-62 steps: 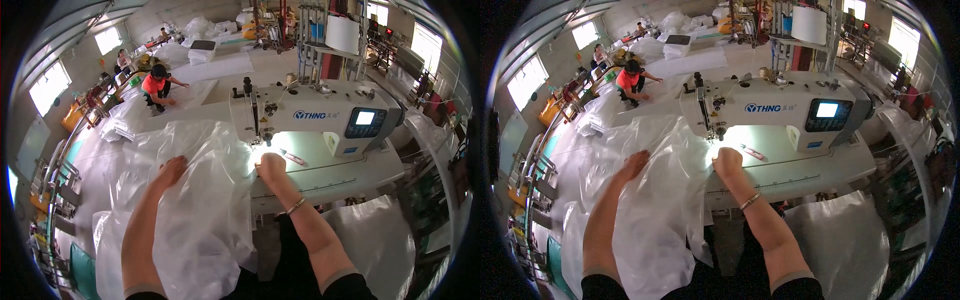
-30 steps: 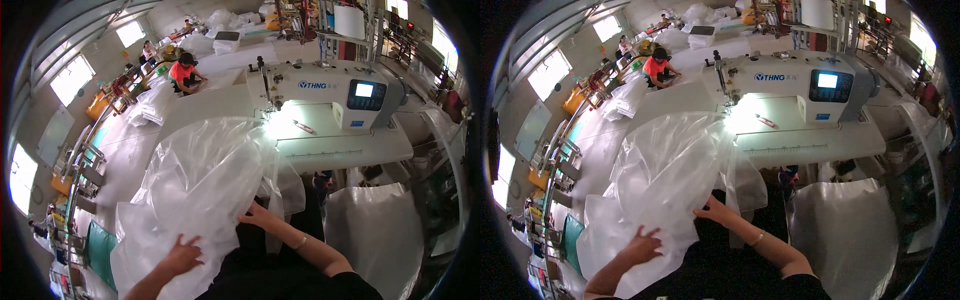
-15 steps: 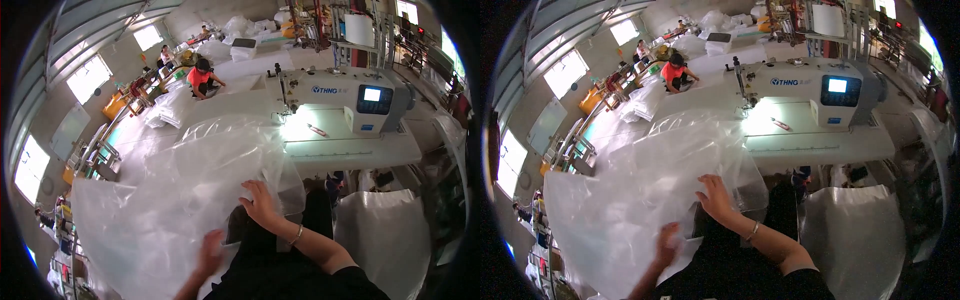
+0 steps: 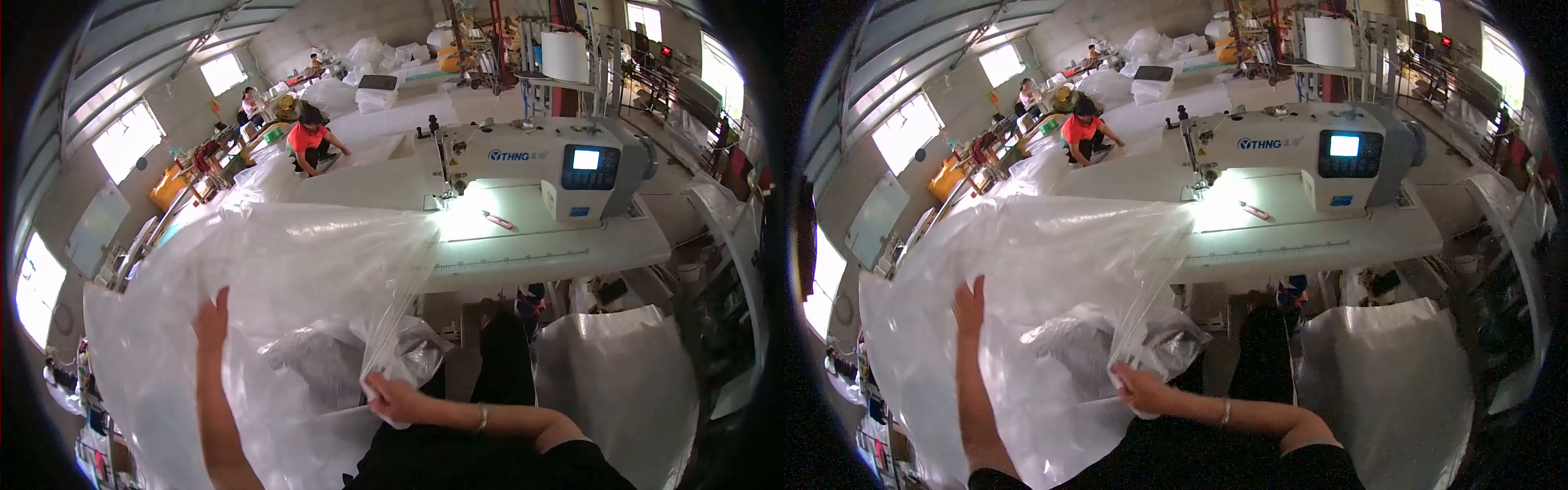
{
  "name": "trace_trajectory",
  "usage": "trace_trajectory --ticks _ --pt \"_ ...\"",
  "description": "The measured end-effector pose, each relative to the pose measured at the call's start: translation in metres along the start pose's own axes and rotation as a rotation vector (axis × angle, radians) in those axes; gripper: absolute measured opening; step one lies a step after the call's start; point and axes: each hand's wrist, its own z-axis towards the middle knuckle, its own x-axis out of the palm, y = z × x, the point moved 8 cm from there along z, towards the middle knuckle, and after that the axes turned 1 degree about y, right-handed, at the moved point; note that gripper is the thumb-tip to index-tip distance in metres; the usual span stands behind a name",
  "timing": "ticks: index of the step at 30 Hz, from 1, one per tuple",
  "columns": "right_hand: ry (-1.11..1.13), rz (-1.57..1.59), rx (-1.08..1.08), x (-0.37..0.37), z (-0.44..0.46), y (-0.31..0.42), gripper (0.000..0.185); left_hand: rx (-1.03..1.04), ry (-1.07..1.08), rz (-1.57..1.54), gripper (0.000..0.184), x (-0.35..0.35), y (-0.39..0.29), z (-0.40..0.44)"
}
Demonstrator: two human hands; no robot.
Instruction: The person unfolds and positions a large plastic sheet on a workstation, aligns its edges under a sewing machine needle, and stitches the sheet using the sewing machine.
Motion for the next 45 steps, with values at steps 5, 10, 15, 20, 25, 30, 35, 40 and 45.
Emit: trace_trajectory --ticks 5,10,15,20,25,30,35,40,45 --pt "0.148 0.483 -0.051 0.004 0.009 0.062 0.026 0.345 -0.16 -0.03 0.049 -0.005 -0.049 0.075" --pt "0.381 0.842 -0.136 0.014 -0.003 0.062 0.013 0.492 -0.179 -0.472 0.038 0.035 -0.102 -0.013" --pt "0.516 0.779 -0.005 0.007 -0.022 0.055 0.009 -0.082 0.667 -0.894 0.02 0.246 -0.06 -0.169" --pt "0.487 0.834 -0.029 -0.002 -0.001 0.079 0.01 -0.377 0.491 -1.259 0.02 0.233 -0.073 -0.159" --pt "0.485 0.889 0.073 -0.007 0.0 0.09 0.013 -0.743 0.211 -1.677 0.022 0.21 -0.074 -0.083" --pt "0.554 0.92 0.036 -0.002 -0.043 0.063 0.013 -0.188 0.484 -0.556 0.027 0.105 -0.023 -0.045" --pt "0.472 -0.164 0.399 0.008 -0.1 -0.11 0.028 0.386 0.819 0.273 0.035 0.172 -0.025 -0.104" --pt "0.663 -0.498 0.475 -0.051 -0.114 -0.081 0.043 0.276 0.776 -0.186 0.028 0.111 -0.118 -0.111" --pt "0.086 -0.022 0.285 -0.123 -0.05 0.002 0.035 0.654 0.291 -0.018 0.035 0.11 -0.149 -0.098"
